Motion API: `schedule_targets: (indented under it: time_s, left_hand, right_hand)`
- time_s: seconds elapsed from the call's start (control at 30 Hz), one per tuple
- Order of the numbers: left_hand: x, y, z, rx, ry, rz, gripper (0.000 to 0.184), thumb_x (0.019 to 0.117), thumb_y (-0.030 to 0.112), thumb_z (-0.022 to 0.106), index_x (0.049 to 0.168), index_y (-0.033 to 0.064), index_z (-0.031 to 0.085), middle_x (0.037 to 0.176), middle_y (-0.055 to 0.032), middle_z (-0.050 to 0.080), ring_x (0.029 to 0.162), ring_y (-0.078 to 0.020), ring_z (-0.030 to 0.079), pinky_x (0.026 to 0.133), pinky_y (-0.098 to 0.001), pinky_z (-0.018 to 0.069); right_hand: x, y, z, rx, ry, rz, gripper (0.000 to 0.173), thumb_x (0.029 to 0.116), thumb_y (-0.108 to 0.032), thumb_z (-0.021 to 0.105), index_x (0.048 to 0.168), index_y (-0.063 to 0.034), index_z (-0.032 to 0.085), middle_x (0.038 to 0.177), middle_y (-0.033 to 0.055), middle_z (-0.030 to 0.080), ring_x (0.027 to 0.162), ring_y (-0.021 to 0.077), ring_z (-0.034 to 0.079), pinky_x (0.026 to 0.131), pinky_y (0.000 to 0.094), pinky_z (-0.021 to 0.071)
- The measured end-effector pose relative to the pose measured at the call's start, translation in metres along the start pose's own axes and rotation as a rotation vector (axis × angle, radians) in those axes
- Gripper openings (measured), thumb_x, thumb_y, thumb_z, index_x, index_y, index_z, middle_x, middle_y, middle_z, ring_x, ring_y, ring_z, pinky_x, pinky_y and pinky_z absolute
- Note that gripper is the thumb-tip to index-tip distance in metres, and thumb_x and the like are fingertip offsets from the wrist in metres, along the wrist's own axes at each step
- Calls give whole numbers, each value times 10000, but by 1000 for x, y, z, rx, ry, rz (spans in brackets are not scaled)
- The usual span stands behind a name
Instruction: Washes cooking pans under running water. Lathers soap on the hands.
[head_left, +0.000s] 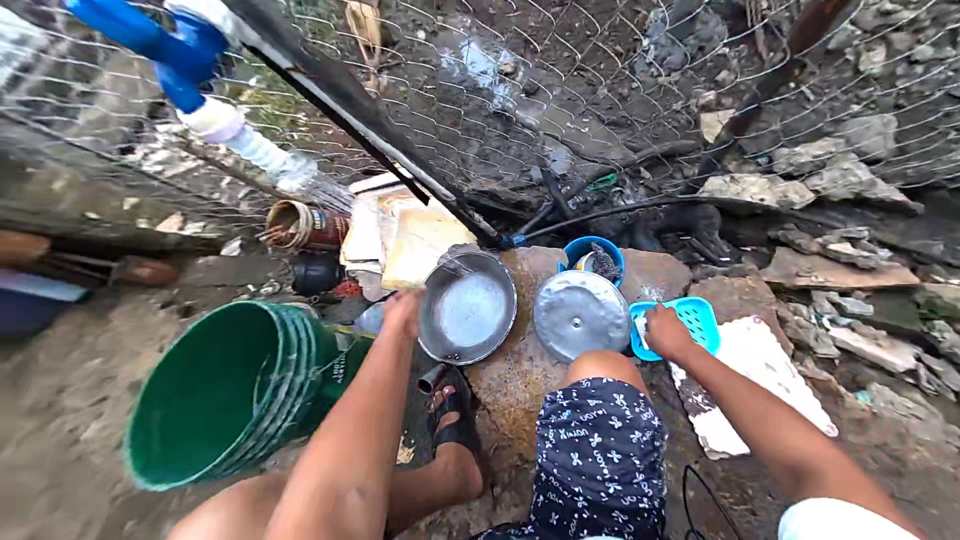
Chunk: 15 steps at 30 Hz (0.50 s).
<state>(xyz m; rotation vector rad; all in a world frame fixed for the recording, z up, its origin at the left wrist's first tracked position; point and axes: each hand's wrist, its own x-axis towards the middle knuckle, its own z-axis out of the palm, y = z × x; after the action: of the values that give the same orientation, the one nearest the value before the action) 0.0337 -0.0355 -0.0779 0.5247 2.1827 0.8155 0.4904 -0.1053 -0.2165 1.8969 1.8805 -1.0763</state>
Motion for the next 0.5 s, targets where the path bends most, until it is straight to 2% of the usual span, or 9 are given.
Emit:
schedule_targets:
  time_s: [0.07,0.1,0.17,0.2,0.23,0.3,0.37,0.43,0.5]
  left_hand:
    - [-1,54,1,-367,-73,-40,579,1089,347,479,1550,48,297,1535,-213,403,1283,-333,527,991,-466,504]
    - [2,73,-1,-540,-102,-38,580,1092,386,439,1566,94,275,1551,-185,393,1287,-327,536,985,-458,518]
    - [9,106,-4,-818,-142,-16,536,1084,411,404,1534,133,314,1477,-160,457,1220,-319,581,938,-456,551]
    - [13,120,-5,-921,-153,-12,499,1077,415,388,1481,126,355,1365,-149,505,1145,-301,598,899,-453,556]
    - [16,129,-6,-989,-178,-11,496,1080,419,373,1470,112,363,1328,-152,522,1128,-298,599,898,-452,551]
    - [19,141,-4,-1039,-244,-7,504,1089,401,368,1498,108,332,1352,-165,517,1135,-301,598,910,-440,548]
    - [19,145,2,-1021,-299,-15,460,1083,340,399,1474,102,346,1383,-174,506,1136,-302,606,892,-420,557]
    - [16,148,10,-976,-332,-32,409,1068,270,434,1430,86,387,1356,-175,531,1093,-298,635,853,-401,575]
    - [13,146,18,-977,-369,-64,413,1043,231,488,1422,85,407,1333,-172,552,1070,-292,644,846,-394,576]
  right_hand:
    - [-1,7,32,-18,126,-19,485,973,-30,560,1425,126,485,1529,357,394,1397,544,414,1077,656,428]
    - [-2,6,44,-17,172,-9,492,987,-6,529,1458,116,458,1539,349,394,1402,536,417,1092,637,428]
    - [-2,1,57,7,276,5,453,1001,7,506,1437,124,481,1474,358,466,1372,531,458,1107,608,427]
    - [-2,-2,60,37,311,17,426,1002,7,514,1409,132,506,1445,365,490,1362,532,470,1113,598,426]
    - [-1,-2,64,84,336,34,405,998,-1,538,1384,121,535,1428,367,502,1359,532,474,1119,596,424]
    - [4,4,70,184,403,54,349,975,-26,611,1303,94,621,1380,374,537,1335,530,499,1119,607,421]
    - [7,8,70,252,429,93,308,1004,-105,622,1250,73,669,1347,386,553,1315,526,518,1121,600,418]
    - [6,2,72,296,450,131,360,1023,-206,630,1247,72,676,1342,401,545,1301,543,517,1112,614,412]
    - [1,-6,76,312,473,159,448,971,-227,705,1281,90,642,1356,412,522,1303,560,501,1112,632,403]
